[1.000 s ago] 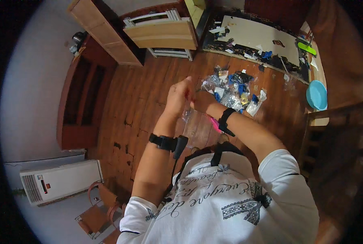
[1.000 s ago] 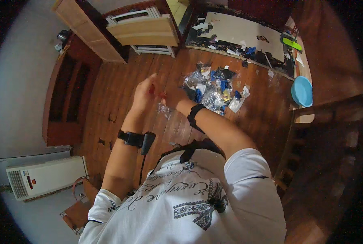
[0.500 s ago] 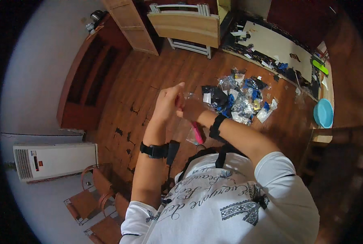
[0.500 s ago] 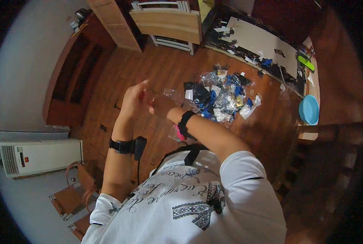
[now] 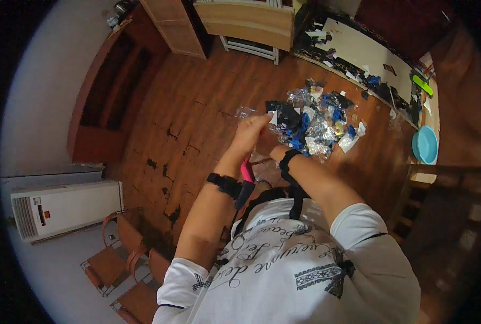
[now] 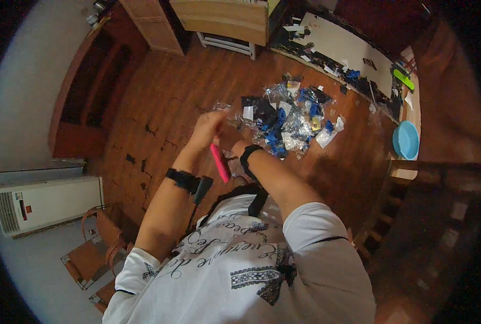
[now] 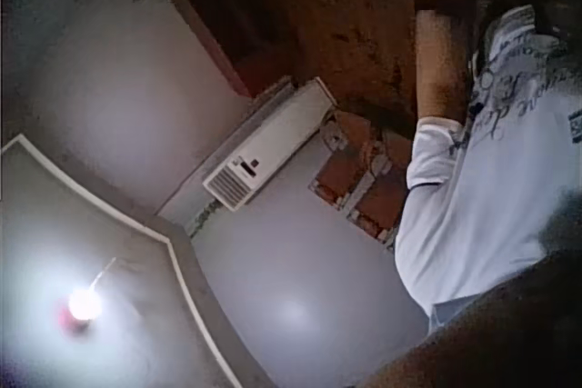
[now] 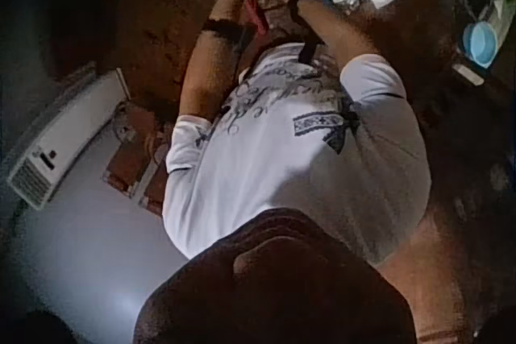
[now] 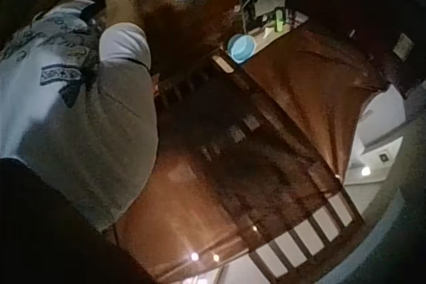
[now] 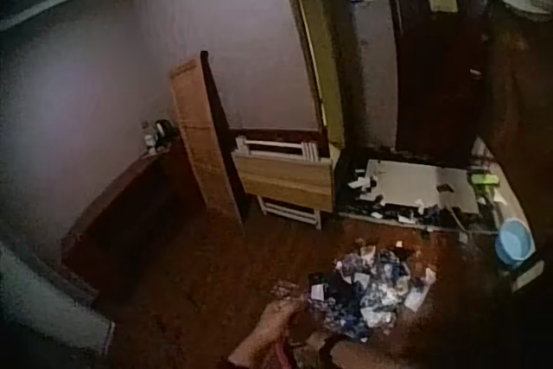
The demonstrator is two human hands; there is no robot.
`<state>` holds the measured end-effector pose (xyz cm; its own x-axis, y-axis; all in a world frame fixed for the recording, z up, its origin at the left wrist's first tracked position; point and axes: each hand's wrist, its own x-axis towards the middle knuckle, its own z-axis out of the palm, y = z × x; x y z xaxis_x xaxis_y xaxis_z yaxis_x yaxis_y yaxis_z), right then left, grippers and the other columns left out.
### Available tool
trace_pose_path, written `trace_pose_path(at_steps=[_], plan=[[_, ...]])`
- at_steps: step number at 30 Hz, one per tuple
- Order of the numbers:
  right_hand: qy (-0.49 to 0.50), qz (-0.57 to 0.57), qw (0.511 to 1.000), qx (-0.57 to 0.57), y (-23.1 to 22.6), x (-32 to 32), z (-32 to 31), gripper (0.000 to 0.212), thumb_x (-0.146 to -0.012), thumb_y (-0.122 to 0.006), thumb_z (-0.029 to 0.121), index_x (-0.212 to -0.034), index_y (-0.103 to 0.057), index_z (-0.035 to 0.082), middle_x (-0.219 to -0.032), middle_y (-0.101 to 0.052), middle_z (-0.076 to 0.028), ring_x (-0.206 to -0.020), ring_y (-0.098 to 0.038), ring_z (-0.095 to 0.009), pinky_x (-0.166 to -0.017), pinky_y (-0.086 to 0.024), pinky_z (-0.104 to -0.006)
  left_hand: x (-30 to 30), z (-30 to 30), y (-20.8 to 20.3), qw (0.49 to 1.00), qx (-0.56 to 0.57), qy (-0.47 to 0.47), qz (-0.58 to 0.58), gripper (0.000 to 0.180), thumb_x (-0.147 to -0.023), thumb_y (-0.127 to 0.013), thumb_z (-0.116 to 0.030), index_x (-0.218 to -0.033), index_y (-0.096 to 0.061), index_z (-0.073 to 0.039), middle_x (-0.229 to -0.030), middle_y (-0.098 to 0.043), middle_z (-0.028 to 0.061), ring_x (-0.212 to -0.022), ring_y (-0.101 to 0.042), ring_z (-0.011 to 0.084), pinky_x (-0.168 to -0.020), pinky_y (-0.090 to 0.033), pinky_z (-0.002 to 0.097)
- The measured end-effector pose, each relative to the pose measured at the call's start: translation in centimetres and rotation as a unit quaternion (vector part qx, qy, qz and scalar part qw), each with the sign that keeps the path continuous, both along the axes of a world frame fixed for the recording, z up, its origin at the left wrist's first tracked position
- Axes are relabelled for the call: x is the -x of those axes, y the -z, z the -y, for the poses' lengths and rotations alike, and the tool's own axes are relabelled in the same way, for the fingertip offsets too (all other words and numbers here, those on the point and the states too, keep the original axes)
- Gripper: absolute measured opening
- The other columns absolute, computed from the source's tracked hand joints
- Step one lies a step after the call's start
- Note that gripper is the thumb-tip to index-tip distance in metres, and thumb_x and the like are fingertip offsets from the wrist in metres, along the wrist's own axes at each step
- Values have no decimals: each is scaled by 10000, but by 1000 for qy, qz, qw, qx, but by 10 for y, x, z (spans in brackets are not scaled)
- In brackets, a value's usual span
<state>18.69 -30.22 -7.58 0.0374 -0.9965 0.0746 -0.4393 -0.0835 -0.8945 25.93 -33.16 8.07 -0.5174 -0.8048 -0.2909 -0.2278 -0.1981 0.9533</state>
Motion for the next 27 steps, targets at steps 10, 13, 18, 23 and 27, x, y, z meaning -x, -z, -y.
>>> trace_pose_path(at_steps=[10, 13, 18, 23, 27], plan=[[2, 1, 998, -69, 12, 99, -17, 366, -701, -622, 348, -924, -596, 58, -885, -626, -151, -888, -599, -318, -779, -466, -383, 96, -18, -10, 997, -31, 71, -19, 500, -842, -554, -461, -514, -480, -91, -498, -431, -4, -453, -401, 86, -412, -277, 238], [34, -64, 997, -10, 36, 139, -13, 331, -720, -572, 317, -907, -601, 46, -905, -626, -173, -868, -599, -342, -762, -471, -403, 131, -18, -14, 994, -54, 96, -29, 499, -838, -560, -466, -519, -482, -91, -504, -438, -3, -454, -399, 84, -419, -283, 233], [-28, -172, 983, -51, -7, 181, -16, 266, -718, -553, 236, -904, -594, 49, -904, -626, -182, -858, -602, -345, -762, -476, -413, 158, -13, -11, 992, -69, 72, -72, 488, -827, -581, -472, -529, -473, -100, -511, -427, -23, -475, -362, 69, -463, -255, 232], [-33, -161, 983, -80, -36, 225, -20, 235, -705, -565, 197, -890, -594, 53, -904, -632, -163, -855, -603, -342, -770, -482, -402, 193, -15, -19, 991, -60, 73, -91, 499, -832, -564, -481, -528, -482, -94, -498, -446, 2, -444, -393, 84, -411, -276, 230], [-29, -184, 979, -82, -28, 254, -16, 240, -698, -578, 174, -904, -597, 52, -913, -632, -162, -882, -599, -332, -787, -476, -402, 218, -16, -20, 989, -72, 72, -104, 501, -843, -549, -469, -527, -480, -86, -491, -452, 25, -423, -415, 101, -381, -301, 229]])
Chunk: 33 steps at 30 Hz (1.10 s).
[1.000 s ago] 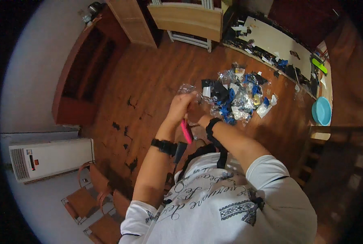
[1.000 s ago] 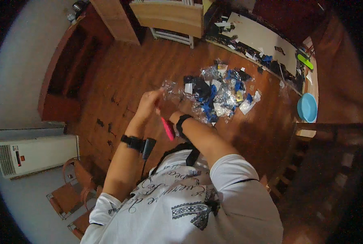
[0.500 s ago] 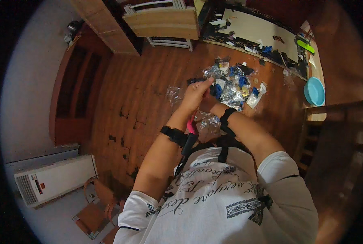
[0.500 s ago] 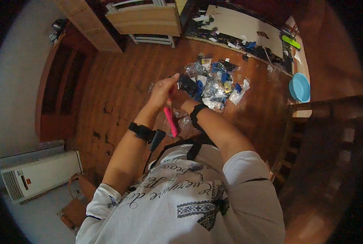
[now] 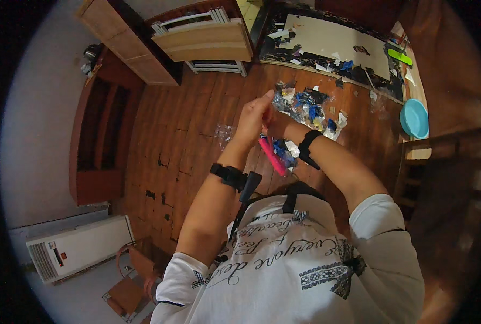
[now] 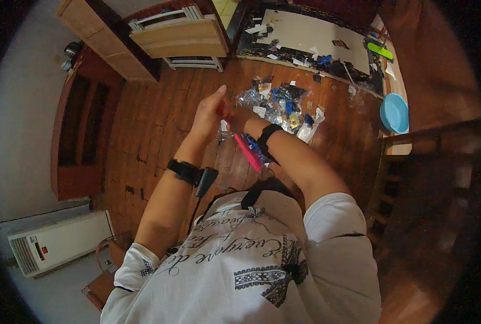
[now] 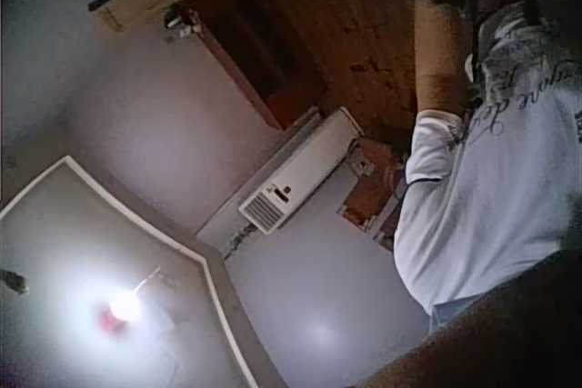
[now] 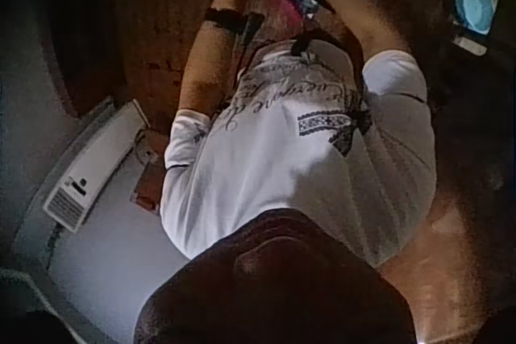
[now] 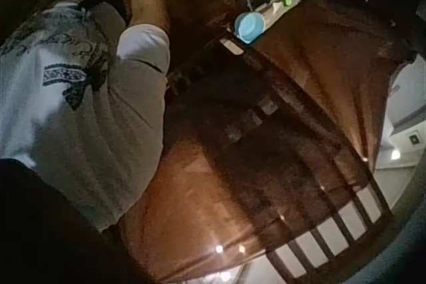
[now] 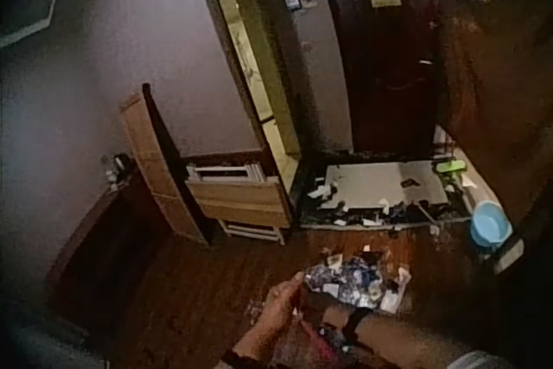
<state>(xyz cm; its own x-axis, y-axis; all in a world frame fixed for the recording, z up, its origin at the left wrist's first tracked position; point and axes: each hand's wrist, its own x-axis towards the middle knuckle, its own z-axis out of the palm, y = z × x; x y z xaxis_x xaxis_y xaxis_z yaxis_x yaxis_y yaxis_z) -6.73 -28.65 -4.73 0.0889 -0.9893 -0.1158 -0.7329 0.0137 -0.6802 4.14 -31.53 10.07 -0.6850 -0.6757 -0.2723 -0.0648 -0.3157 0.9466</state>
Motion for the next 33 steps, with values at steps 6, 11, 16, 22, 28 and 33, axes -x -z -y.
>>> trace_pose_path(at_steps=[6, 11, 16, 22, 28, 33], plan=[[-3, -48, 998, 37, -55, -6, 4, 198, -697, -571, 212, -824, -595, 62, -804, -628, -170, -777, -607, -348, -708, -487, -421, -10, 10, -27, 998, 37, -44, 2, 486, -862, -539, -421, -538, -480, -63, -498, -458, 48, -476, -477, 155, -416, -371, 276], [-18, -62, 991, 113, -105, -33, 26, 174, -688, -581, 186, -819, -603, 74, -768, -617, -164, -769, -608, -323, -688, -482, -412, -43, 29, -60, 992, -25, -93, -76, 471, -845, -556, -384, -529, -465, -47, -500, -430, 64, -507, -493, 192, -491, -411, 318], [-45, -6, 984, 171, -106, -80, 77, 121, -695, -576, 105, -802, -594, 51, -776, -612, -131, -760, -590, -283, -681, -463, -377, -94, 66, -100, 991, 65, -115, -8, 458, -846, -560, -372, -530, -448, -60, -489, -404, 53, -491, -484, 197, -449, -414, 344], [-47, 54, 992, 103, -131, -164, 136, 182, -714, -569, 120, -885, -577, 59, -842, -615, -136, -819, -583, -281, -711, -455, -369, -155, 116, -113, 986, 47, -158, -20, 499, -842, -552, -397, -492, -412, -69, -473, -386, 44, -436, -444, 180, -416, -390, 305], [-32, 120, 992, -20, -115, -241, 206, 298, -755, -558, 98, -1052, -567, 86, -988, -615, -153, -970, -565, -286, -790, -453, -361, -229, 197, -79, 987, 103, -88, 90, 484, -856, -539, -371, -496, -417, -71, -451, -383, 56, -433, -486, 208, -419, -367, 320], [57, 131, 989, -19, -58, -278, 233, 313, -758, -554, 121, -1068, -564, 82, -1030, -604, -158, -1011, -558, -288, -835, -444, -365, -253, 238, -22, 976, 135, -73, 154, 483, -816, -583, -400, -502, -465, -53, -482, -432, 17, -466, -440, 110, -454, -330, 266]])
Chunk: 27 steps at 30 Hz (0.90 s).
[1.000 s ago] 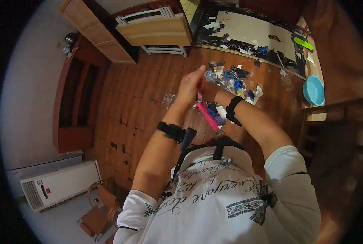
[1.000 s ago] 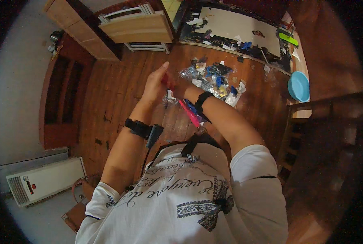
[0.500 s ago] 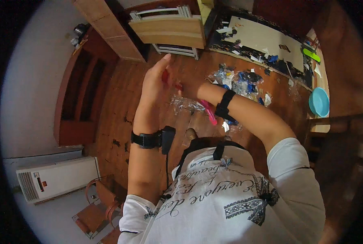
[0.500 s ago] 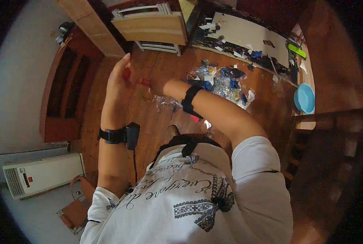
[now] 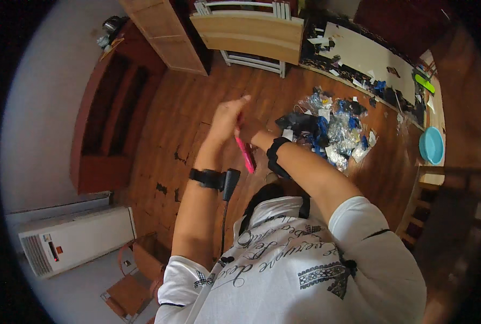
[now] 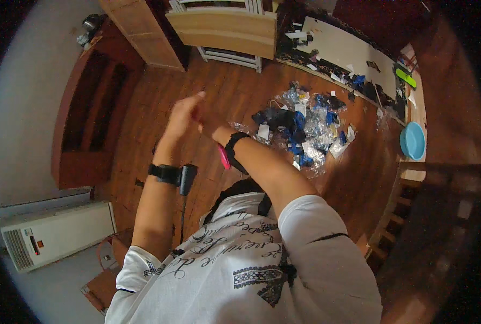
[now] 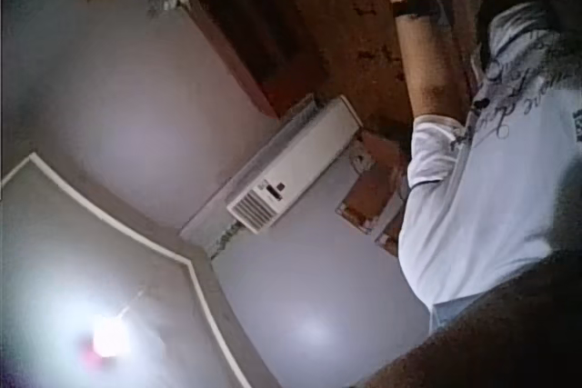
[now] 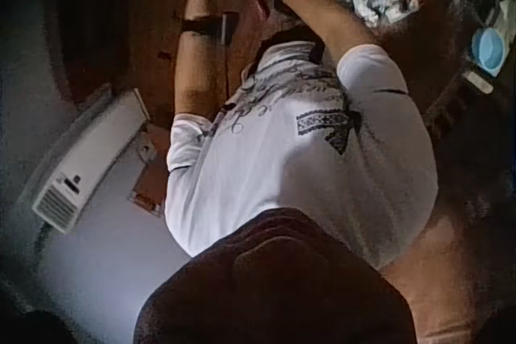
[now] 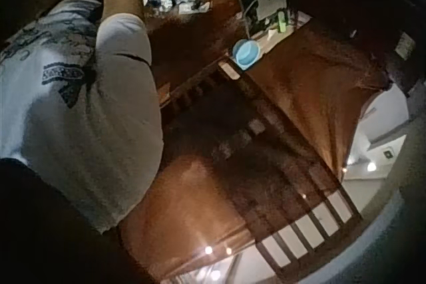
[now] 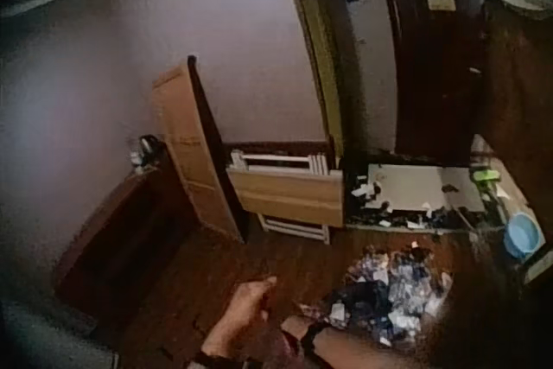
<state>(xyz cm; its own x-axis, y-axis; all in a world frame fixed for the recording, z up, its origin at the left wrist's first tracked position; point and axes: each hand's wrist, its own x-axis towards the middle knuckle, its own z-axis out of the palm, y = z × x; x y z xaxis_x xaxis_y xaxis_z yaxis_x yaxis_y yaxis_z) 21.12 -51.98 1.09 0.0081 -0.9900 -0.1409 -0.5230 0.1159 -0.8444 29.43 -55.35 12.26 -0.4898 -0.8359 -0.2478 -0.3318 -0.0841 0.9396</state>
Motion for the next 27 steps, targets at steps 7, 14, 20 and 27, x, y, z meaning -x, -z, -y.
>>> trace_pose_path(at_steps=[7, 14, 20, 27], plan=[[27, -17, 999, 22, 19, 39, -9, 410, -807, -556, 278, -1150, -526, 57, -1144, -566, -154, -1074, -525, -294, -907, -404, -379, 43, 1, 28, 991, -104, 45, -77, 412, -807, -611, -355, -529, -468, -86, -512, -405, -34, -489, -368, 69, -484, -268, 244], [94, -3, 991, 90, 50, 96, -21, 372, -790, -569, 237, -1110, -537, 50, -1092, -583, -149, -1023, -545, -284, -864, -418, -381, 108, -13, 27, 983, -96, 130, -86, 406, -812, -601, -354, -538, -484, -78, -539, -454, -15, -525, -403, 78, -511, -301, 245], [77, -251, 960, 101, 93, 172, -50, 258, -752, -555, 224, -951, -609, 68, -922, -641, -165, -866, -619, -306, -717, -494, -405, 173, -42, 31, 963, -117, 177, -164, 429, -816, -593, -368, -527, -491, -68, -522, -457, 4, -517, -433, 104, -536, -332, 239], [121, -188, 975, -13, 51, 189, -83, 252, -741, -543, 255, -836, -637, 42, -806, -644, -181, -801, -627, -327, -727, -499, -393, 190, -62, 30, 956, -153, 175, -180, 444, -819, -590, -372, -513, -471, -74, -512, -437, 7, -513, -438, 111, -518, -356, 245]])
